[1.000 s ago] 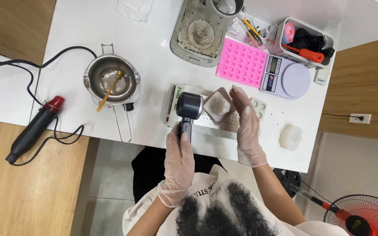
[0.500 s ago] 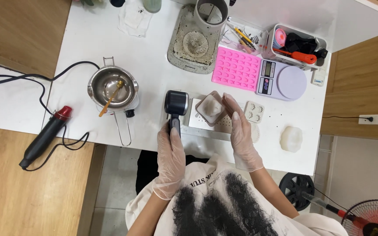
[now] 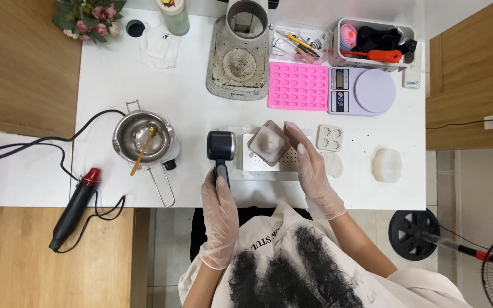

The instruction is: Cleaning and preparing silicone molds for use by removing excess material with a scraping tool.

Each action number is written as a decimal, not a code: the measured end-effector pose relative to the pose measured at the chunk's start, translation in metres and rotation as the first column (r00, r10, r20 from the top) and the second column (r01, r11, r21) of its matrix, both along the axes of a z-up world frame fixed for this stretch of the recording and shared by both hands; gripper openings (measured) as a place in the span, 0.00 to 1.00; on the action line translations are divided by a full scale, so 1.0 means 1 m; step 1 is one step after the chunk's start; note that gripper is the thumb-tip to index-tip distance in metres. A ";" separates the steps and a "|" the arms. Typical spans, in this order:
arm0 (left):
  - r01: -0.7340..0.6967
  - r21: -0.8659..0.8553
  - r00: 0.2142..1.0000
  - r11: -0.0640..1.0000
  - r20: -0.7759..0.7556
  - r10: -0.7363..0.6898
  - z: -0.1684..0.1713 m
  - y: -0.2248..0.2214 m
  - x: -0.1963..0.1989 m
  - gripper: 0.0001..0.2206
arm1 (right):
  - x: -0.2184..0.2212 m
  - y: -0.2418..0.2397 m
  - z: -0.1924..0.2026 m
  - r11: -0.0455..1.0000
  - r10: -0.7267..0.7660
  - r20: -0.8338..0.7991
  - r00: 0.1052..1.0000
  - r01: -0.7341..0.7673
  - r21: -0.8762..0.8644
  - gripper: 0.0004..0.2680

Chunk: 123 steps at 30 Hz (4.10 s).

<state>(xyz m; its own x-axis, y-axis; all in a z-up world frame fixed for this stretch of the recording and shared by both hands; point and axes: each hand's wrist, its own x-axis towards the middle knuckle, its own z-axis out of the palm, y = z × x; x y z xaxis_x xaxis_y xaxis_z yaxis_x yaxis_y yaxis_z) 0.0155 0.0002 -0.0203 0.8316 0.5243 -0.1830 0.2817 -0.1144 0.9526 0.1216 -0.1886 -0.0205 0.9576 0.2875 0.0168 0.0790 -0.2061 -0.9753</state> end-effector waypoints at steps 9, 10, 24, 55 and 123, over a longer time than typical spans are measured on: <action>-0.056 -0.155 0.980 0.986 -0.196 0.025 0.011 0.005 0.006 0.23 | -0.027 -0.027 0.036 0.963 -0.254 0.150 0.956 0.235 0.132 0.15; -0.048 -0.154 0.981 0.987 -0.194 0.018 0.007 0.006 0.006 0.23 | -0.035 -0.030 0.057 0.961 -0.261 0.151 0.953 0.242 0.132 0.15; -0.038 -0.116 0.996 0.993 -0.088 0.028 0.019 0.006 0.007 0.24 | -0.094 -0.084 0.188 0.749 0.151 0.240 0.959 -0.269 0.606 0.16; -0.014 -0.193 0.999 0.981 -0.034 0.008 0.020 0.013 0.008 0.24 | -0.092 -0.076 0.227 0.636 0.381 0.143 0.913 -0.371 0.676 0.16; 0.038 -0.415 0.996 0.909 0.094 0.001 -0.006 0.027 -0.009 0.23 | -0.023 0.016 -0.043 0.969 -0.168 -0.174 0.970 0.195 0.149 0.20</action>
